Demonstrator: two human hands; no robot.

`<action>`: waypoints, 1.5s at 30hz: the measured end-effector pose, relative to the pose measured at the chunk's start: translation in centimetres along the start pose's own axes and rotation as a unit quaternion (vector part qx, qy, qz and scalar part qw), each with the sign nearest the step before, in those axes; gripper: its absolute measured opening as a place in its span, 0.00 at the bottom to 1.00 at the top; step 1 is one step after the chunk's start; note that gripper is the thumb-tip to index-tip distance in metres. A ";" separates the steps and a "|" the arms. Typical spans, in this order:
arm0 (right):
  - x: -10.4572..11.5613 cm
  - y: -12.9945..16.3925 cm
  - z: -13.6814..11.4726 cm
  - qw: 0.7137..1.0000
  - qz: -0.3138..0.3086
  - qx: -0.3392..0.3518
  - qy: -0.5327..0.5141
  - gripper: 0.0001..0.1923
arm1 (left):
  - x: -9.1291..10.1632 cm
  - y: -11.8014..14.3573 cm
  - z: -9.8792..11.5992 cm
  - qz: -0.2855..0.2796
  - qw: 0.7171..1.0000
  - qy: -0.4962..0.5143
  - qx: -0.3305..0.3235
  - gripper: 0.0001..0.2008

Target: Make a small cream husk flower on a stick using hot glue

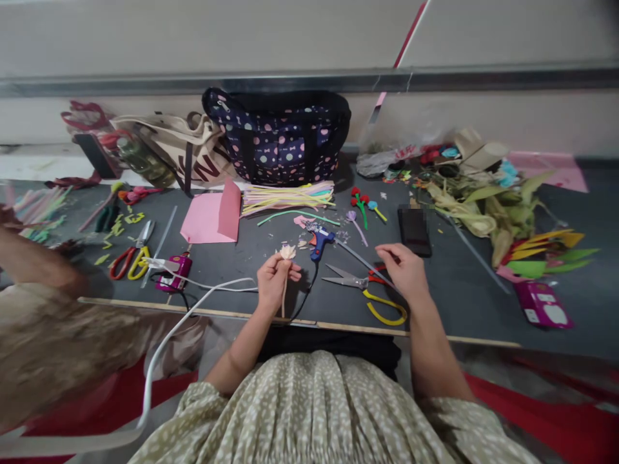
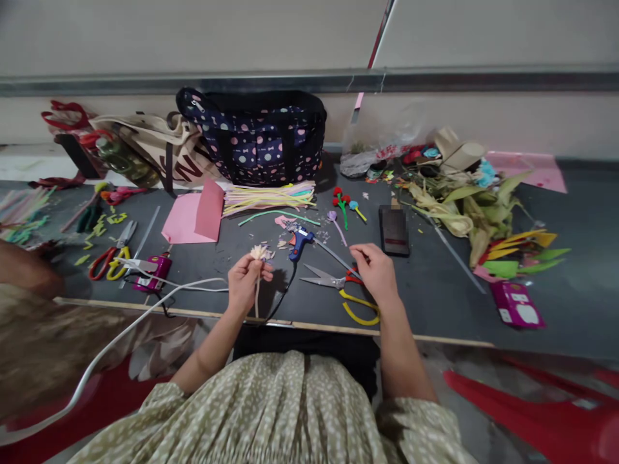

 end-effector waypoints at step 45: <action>4.9 -5.0 10.1 0.901 0.042 -0.305 0.305 0.56 | 0.2 2.0 2.0 0.009 0.996 0.085 -0.018 0.20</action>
Point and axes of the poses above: each hand's wrist, its own y-axis away from the middle knuckle, its own x-axis out of the back of the hand, z = x × y, the point moved 8 cm from there along -y, towards the middle knuckle, and after that the axes turned 10 degrees about -z, right-handed, at the moved point
